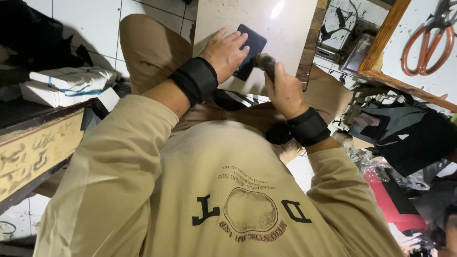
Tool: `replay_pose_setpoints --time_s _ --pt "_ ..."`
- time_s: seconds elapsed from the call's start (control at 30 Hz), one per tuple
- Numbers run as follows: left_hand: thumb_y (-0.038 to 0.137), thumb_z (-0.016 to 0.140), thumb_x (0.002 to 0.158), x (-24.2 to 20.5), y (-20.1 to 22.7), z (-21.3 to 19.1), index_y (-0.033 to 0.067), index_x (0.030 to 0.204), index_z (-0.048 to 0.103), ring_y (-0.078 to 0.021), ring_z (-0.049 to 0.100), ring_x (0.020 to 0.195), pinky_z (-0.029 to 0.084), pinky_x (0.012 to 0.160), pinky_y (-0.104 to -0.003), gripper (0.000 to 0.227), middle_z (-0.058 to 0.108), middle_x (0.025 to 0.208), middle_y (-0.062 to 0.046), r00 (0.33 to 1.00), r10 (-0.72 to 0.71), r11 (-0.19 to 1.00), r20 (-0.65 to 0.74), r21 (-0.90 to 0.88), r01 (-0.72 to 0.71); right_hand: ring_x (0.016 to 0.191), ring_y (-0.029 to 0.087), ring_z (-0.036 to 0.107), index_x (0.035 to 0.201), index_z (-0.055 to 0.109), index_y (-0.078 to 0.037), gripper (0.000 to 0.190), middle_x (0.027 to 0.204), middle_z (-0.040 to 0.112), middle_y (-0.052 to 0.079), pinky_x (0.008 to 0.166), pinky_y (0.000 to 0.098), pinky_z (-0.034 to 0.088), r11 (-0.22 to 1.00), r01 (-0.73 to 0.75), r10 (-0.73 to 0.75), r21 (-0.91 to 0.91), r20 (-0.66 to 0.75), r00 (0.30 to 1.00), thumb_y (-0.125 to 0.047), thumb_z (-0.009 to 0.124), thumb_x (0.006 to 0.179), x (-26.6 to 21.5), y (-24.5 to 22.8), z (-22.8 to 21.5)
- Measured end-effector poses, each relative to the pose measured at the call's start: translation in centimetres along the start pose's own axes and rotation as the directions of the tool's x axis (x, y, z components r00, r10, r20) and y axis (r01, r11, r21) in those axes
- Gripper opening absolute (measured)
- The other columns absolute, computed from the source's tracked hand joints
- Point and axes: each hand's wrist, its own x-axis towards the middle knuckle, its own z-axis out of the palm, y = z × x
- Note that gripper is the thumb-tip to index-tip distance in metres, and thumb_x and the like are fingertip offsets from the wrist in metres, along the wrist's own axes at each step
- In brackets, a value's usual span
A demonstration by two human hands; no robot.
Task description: The person folds the small black leather pouch and secures the edges with a hammer.
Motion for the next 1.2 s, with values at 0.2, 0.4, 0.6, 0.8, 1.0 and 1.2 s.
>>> replay_pose_setpoints --time_s 0.2,0.4,0.6,0.8,1.0,1.2 --pt "0.027 0.075 0.087 0.2 0.0 0.2 0.0072 0.138 0.062 -0.0283 0.047 0.139 0.032 0.115 -0.051 0.057 0.050 0.151 -0.017 1.000 0.014 1.000 -0.011 0.029 -0.013 0.072 0.045 0.065 0.106 0.049 -0.002 0.023 0.083 0.066 0.024 0.061 0.0513 0.052 0.995 0.095 -0.094 -0.038 0.035 0.995 -0.019 0.065 0.105 -0.1 -0.7 -1.2" --pt "0.024 0.075 0.089 0.1 -0.2 0.0 0.0060 0.139 0.064 -0.0300 0.047 0.140 0.033 0.115 -0.050 0.054 0.052 0.150 -0.019 0.999 0.020 1.000 -0.042 -0.007 -0.020 0.071 0.046 0.064 0.108 0.051 -0.002 0.021 0.084 0.067 0.022 0.060 0.0519 0.050 0.988 0.138 -0.133 -0.071 0.071 0.989 -0.018 0.065 0.105 0.1 -0.6 -0.9" --pt "0.016 0.073 0.095 0.1 -0.2 1.4 0.0074 0.125 0.071 -0.0297 0.054 0.133 0.041 0.110 -0.045 0.031 0.058 0.142 -0.017 0.974 0.053 0.998 -0.221 -0.012 -0.057 0.069 0.045 0.064 0.105 0.050 -0.001 0.023 0.084 0.067 0.023 0.059 0.0510 0.050 0.992 0.108 -0.101 -0.065 0.099 0.990 -0.019 0.066 0.104 -0.6 0.4 0.6" --pt "0.014 0.085 0.071 2.1 0.0 -0.4 0.0066 0.105 0.069 -0.0307 0.054 0.118 0.044 0.099 -0.045 0.038 0.059 0.116 -0.013 0.988 0.016 0.998 -0.154 -0.063 -0.026 0.070 0.044 0.063 0.106 0.049 -0.001 0.019 0.084 0.065 0.022 0.059 0.0504 0.049 0.981 0.191 -0.188 -0.034 0.076 0.979 -0.015 0.063 0.105 -1.0 -0.8 -0.6" --pt "0.026 0.095 0.064 4.1 -0.1 -0.2 0.0044 0.121 0.063 -0.0325 0.053 0.116 0.046 0.095 -0.046 0.069 0.057 0.119 -0.014 0.989 -0.087 0.996 -0.116 -0.010 0.087 0.072 0.043 0.063 0.104 0.050 -0.003 0.017 0.081 0.062 0.019 0.062 0.0507 0.051 0.981 0.193 -0.192 0.004 0.128 0.973 -0.012 0.063 0.103 -1.1 -1.2 -1.5" --pt "0.037 0.099 0.045 5.5 -2.4 -0.6 0.0027 0.107 0.066 -0.0382 0.058 0.115 0.051 0.090 -0.050 0.078 0.061 0.121 -0.021 0.969 -0.219 0.976 -0.115 -0.008 0.219 0.074 0.045 0.064 0.103 0.049 -0.003 0.020 0.083 0.063 0.021 0.060 0.0526 0.050 0.977 0.212 -0.207 -0.016 0.166 0.964 -0.014 0.064 0.101 -0.6 -1.4 -1.9"
